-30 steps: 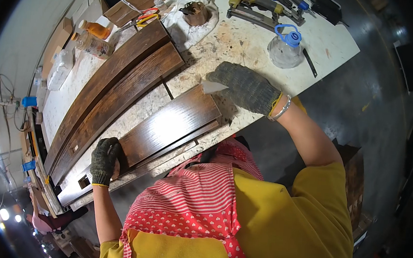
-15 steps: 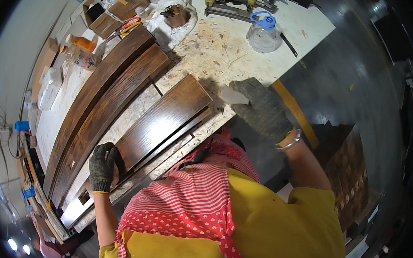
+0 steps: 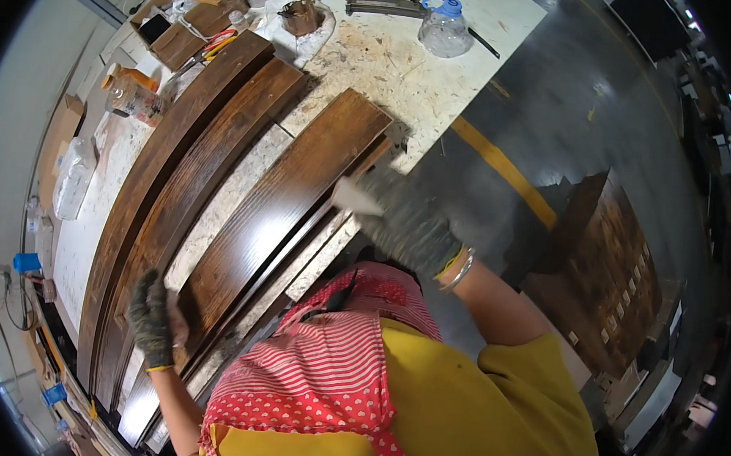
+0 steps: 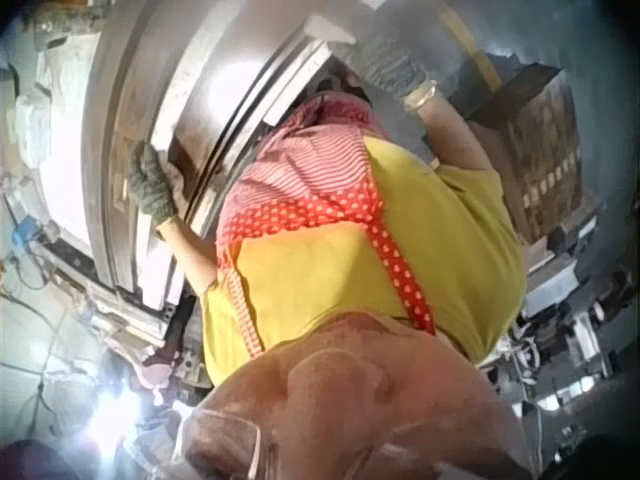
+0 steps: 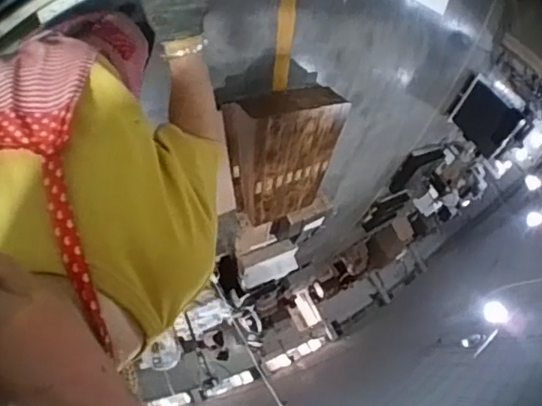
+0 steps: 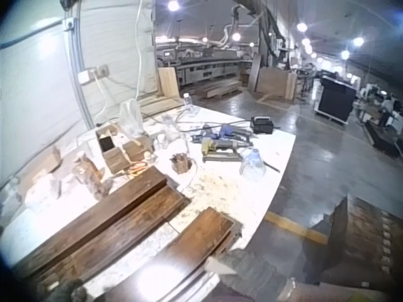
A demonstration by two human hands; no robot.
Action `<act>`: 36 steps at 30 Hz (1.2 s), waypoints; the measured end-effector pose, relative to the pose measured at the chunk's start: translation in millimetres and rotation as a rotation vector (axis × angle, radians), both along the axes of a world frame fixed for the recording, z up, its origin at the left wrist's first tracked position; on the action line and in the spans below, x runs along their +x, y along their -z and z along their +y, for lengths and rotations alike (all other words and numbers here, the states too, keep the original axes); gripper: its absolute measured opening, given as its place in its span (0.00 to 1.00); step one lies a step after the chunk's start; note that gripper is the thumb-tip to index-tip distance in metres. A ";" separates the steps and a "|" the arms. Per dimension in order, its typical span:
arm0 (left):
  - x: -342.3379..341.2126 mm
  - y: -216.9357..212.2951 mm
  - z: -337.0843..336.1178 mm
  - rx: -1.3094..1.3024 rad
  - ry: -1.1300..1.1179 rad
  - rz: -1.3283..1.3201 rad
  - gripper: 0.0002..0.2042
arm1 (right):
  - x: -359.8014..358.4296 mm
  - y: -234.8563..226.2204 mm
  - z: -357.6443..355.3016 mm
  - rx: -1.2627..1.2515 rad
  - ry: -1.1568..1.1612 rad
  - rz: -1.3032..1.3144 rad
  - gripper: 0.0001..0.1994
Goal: The person wipes long wooden planks using a small cloth, moving the cloth along the length and edges of each plank.
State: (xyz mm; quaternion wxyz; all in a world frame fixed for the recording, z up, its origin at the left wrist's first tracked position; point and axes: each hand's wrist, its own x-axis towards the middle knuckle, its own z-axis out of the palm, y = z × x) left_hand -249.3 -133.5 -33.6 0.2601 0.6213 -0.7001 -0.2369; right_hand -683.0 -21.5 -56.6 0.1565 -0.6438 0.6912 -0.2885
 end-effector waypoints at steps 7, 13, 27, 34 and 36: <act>161.9 -6.2 45.3 0.085 -0.294 -0.474 0.20 | -55.2 19.9 -31.2 -0.385 0.332 0.111 0.19; 172.6 19.1 73.6 0.018 -0.425 -0.527 0.19 | 48.4 39.2 -9.8 -0.258 0.148 0.326 0.23; 168.9 22.1 71.7 -0.056 -0.476 -0.484 0.19 | 41.4 23.5 -22.5 -0.433 0.067 0.204 0.20; 211.4 28.9 65.9 0.036 -0.481 0.075 0.17 | 193.8 35.2 16.5 -0.239 -0.304 0.030 0.23; 261.9 28.9 68.4 -0.046 -0.458 0.051 0.19 | 192.4 38.6 15.3 -0.207 -0.222 -0.024 0.26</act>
